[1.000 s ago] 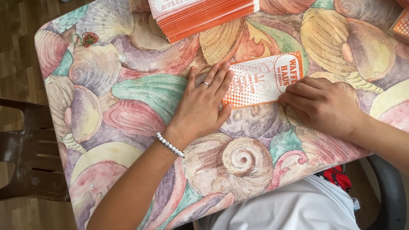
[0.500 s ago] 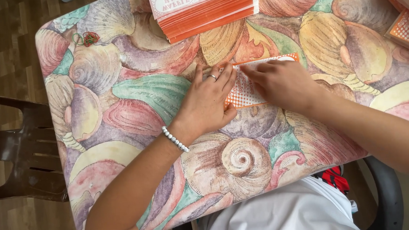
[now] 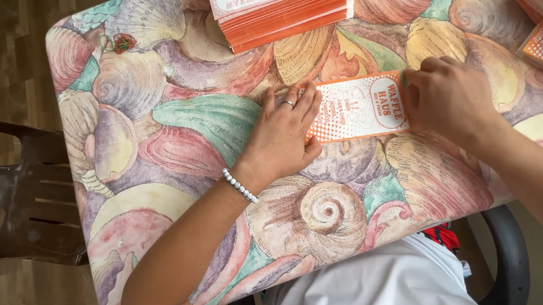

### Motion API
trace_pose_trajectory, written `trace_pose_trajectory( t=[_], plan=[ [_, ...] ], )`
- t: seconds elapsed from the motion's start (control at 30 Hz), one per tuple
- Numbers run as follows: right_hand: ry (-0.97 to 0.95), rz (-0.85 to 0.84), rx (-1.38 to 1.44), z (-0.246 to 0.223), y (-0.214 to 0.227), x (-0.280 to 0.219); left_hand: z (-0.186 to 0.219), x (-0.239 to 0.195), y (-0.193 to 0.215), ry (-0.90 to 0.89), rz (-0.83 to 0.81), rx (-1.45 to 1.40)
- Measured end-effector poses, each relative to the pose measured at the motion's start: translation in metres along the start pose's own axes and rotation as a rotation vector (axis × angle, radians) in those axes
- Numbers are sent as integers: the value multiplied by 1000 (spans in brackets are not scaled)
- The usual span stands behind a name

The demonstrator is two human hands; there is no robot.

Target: Folding printed paper sheets into bags at a table

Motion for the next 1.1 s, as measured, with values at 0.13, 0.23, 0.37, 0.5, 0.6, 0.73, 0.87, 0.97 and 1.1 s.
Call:
trace_pose_trajectory(
  t=[0.13, 0.23, 0.37, 0.5, 0.6, 0.73, 0.87, 0.97, 1.1],
  plan=[
    [352, 329, 178, -57, 33, -33, 2, -3, 0, 14, -2, 4],
    [493, 335, 253, -90, 50, -49, -1, -1, 3, 35, -48, 26],
    [416, 363, 319, -67, 48, -62, -13, -4, 4, 47, -274, -122],
    [274, 192, 500, -33, 28, -61, -13, -3, 4, 41, -345, -209],
    [340, 335, 505, -28, 33, -33, -11, 6, -4, 38, -160, -253],
    [319, 407, 465, -63, 35, 19, -6, 10, -3, 89, -86, -278],
    [293, 303, 210, -65, 2, 43, -12, 5, 1, 91, -139, -304],
    [211, 229, 200, -35, -10, 33, -18, 0, 0, 99, -150, -344],
    [156, 232, 215, -14, -16, 20, -24, 14, -1, 139, -3, -408]
  ],
)
Point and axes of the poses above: each hand's wrist, its own x-axis towards the middle knuckle, its own y-axis out of the back of the hand, z = x × y, the point moved 7 cm from there along x, towards the middle knuckle, and after that the axes turned 9 degrees about y, right-handed, at the moved point
